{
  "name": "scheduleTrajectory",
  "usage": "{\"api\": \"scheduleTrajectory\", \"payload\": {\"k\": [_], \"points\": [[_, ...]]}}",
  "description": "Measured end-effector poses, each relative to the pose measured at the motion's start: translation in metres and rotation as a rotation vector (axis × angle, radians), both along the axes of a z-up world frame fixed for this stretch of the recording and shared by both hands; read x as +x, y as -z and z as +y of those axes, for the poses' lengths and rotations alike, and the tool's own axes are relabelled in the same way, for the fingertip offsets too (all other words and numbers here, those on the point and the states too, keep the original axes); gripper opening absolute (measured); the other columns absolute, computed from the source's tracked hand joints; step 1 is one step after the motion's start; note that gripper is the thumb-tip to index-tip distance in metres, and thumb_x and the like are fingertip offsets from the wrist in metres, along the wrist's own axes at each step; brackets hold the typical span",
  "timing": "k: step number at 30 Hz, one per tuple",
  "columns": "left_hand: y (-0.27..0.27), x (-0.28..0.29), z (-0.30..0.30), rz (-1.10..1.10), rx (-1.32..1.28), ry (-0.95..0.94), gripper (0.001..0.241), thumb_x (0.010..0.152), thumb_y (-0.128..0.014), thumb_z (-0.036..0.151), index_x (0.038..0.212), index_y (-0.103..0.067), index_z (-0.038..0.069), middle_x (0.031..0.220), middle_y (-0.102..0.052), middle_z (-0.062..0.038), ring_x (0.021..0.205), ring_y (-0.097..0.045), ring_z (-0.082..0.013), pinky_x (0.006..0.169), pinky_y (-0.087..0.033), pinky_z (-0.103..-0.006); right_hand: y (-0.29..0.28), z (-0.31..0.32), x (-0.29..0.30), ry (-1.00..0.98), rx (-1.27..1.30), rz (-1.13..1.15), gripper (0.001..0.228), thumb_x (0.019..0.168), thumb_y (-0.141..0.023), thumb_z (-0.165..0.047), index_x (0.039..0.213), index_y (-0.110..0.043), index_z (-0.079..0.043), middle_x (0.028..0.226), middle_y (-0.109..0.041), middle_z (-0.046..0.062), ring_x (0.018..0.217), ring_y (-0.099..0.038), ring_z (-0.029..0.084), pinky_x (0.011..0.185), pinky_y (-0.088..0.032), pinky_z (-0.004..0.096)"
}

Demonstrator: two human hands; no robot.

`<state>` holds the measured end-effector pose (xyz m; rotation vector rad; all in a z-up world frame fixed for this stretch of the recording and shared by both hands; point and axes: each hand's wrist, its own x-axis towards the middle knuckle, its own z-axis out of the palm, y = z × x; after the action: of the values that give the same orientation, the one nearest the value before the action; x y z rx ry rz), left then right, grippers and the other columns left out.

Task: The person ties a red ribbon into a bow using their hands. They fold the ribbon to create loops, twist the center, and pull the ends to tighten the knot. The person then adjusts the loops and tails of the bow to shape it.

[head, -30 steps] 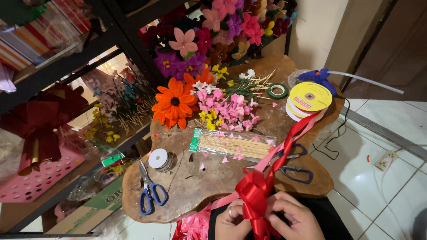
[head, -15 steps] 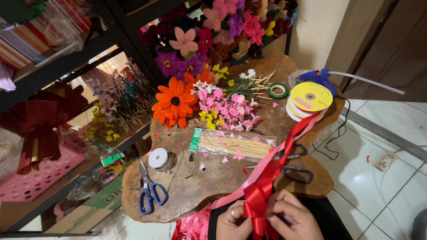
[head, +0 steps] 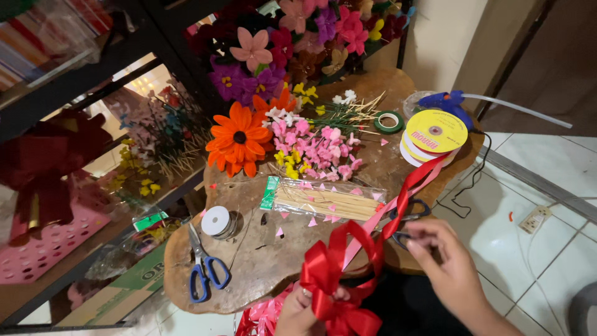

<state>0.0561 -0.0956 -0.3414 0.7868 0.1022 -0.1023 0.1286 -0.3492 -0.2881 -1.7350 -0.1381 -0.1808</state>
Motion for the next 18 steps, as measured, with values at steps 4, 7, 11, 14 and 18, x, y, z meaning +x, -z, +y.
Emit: {"api": "scheduleTrajectory", "payload": {"k": [4, 7, 11, 14, 18], "points": [[-0.019, 0.002, 0.014, 0.068, -0.130, 0.317, 0.015, 0.083, -0.073, 0.002, 0.094, -0.071, -0.008, 0.097, -0.068, -0.018, 0.102, -0.065, -0.0308, 0.098, -0.051, -0.0422, -0.024, 0.010, 0.027, -0.103, -0.026, 0.156, 0.043, 0.083, -0.066, -0.022, 0.125, -0.059, -0.010, 0.126, -0.071, 0.003, 0.102, -0.068, 0.018, 0.096, -0.049, 0.031], [-0.068, 0.000, 0.003, 0.234, -0.208, 0.266, 0.061, 0.079, -0.071, -0.007, 0.138, -0.055, -0.004, 0.096, -0.064, -0.029, 0.086, -0.065, -0.0287, 0.076, -0.053, -0.0322, -0.031, 0.031, 0.044, -0.463, -0.134, 0.096, 0.064, 0.079, -0.073, -0.032, 0.137, -0.051, -0.016, 0.133, -0.064, 0.002, 0.121, -0.061, 0.013, 0.103, -0.047, 0.031], [-0.069, 0.004, 0.012, 0.227, 0.028, 0.386, 0.056, 0.080, -0.077, 0.010, 0.128, -0.062, -0.014, 0.100, -0.073, -0.022, 0.070, -0.070, -0.0209, 0.063, -0.055, -0.0247, -0.025, 0.049, 0.066, -0.649, -0.174, 0.293, 0.068, 0.082, -0.073, -0.023, 0.143, -0.043, -0.024, 0.122, -0.075, 0.001, 0.110, -0.072, 0.012, 0.092, -0.056, 0.028], [-0.072, 0.005, 0.010, 0.193, -0.048, 0.329, 0.055, 0.079, -0.075, 0.003, 0.128, -0.057, -0.014, 0.100, -0.069, -0.027, 0.088, -0.072, -0.0325, 0.085, -0.060, -0.0384, -0.008, 0.034, 0.094, -0.329, -0.361, 0.282, 0.069, 0.072, -0.049, 0.015, 0.124, -0.070, -0.026, 0.112, -0.075, -0.004, 0.085, -0.066, 0.010, 0.058, -0.050, 0.022], [-0.069, 0.009, 0.011, 0.377, 0.159, 0.286, 0.018, 0.077, -0.077, 0.007, 0.083, -0.076, -0.009, 0.091, -0.077, -0.023, 0.087, -0.075, -0.0284, 0.080, -0.057, -0.0303, 0.016, -0.005, 0.115, -0.288, -0.654, -0.489, 0.050, 0.075, -0.059, -0.003, 0.122, -0.066, -0.019, 0.107, -0.067, 0.002, 0.106, -0.058, 0.022, 0.094, -0.046, 0.042]]}}
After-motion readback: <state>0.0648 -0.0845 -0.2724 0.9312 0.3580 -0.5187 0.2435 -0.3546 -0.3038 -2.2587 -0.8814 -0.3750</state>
